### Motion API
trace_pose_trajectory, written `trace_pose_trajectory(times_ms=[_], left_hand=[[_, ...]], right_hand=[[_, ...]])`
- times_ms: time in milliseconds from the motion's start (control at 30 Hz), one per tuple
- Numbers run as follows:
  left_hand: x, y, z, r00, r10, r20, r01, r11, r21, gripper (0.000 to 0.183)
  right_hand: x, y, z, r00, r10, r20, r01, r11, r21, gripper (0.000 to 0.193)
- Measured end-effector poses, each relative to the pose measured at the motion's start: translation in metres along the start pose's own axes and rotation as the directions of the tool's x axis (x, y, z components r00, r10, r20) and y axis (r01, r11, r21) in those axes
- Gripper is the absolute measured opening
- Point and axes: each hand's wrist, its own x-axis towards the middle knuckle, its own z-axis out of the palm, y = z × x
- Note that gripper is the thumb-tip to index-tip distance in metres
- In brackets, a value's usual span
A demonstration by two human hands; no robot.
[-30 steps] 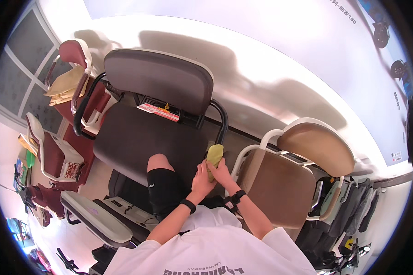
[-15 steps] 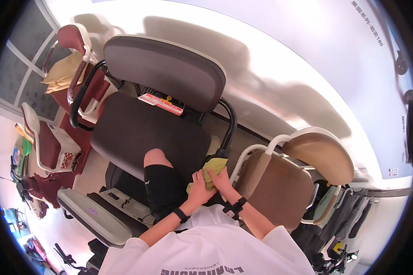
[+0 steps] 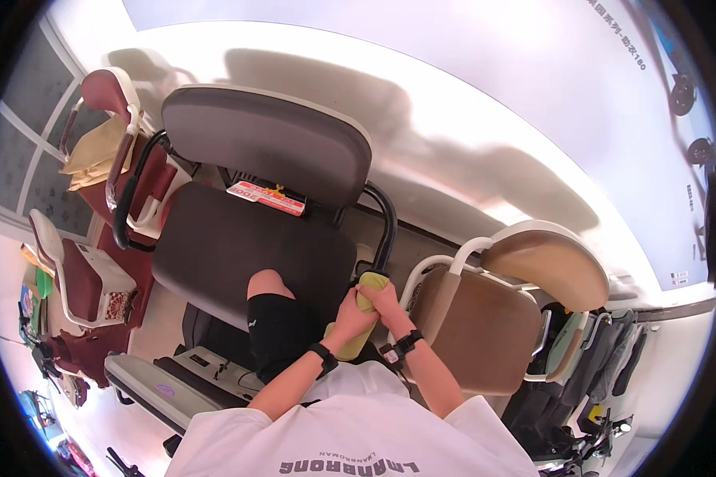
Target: Wiping down the seats, bodies, and handlebars of electric mobility scooters using a yellow cloth.
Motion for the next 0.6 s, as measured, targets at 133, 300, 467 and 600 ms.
trace_pose_trajectory(times_ms=[133,300,467,600], left_hand=[[-0.018,-0.013,0.013,0.88,0.361,-0.308,-0.235,0.895,0.379,0.086],[-0.036,-0.029,0.017,0.954,0.207,-0.218,-0.142,0.949,0.28,0.089],[-0.056,-0.05,0.019,0.959,0.151,-0.238,-0.041,0.91,0.413,0.093],[-0.053,-0.055,0.01,0.982,-0.057,-0.178,0.104,0.957,0.27,0.094]], right_hand=[[-0.014,0.003,0.006,0.998,-0.046,-0.034,0.049,0.994,0.098,0.035],[-0.03,0.03,0.007,0.995,-0.016,0.095,0.007,0.996,0.092,0.032],[-0.057,0.044,0.002,0.976,0.095,0.198,-0.102,0.994,0.025,0.036],[-0.051,0.029,0.007,0.984,0.04,0.175,-0.041,0.999,0.006,0.042]])
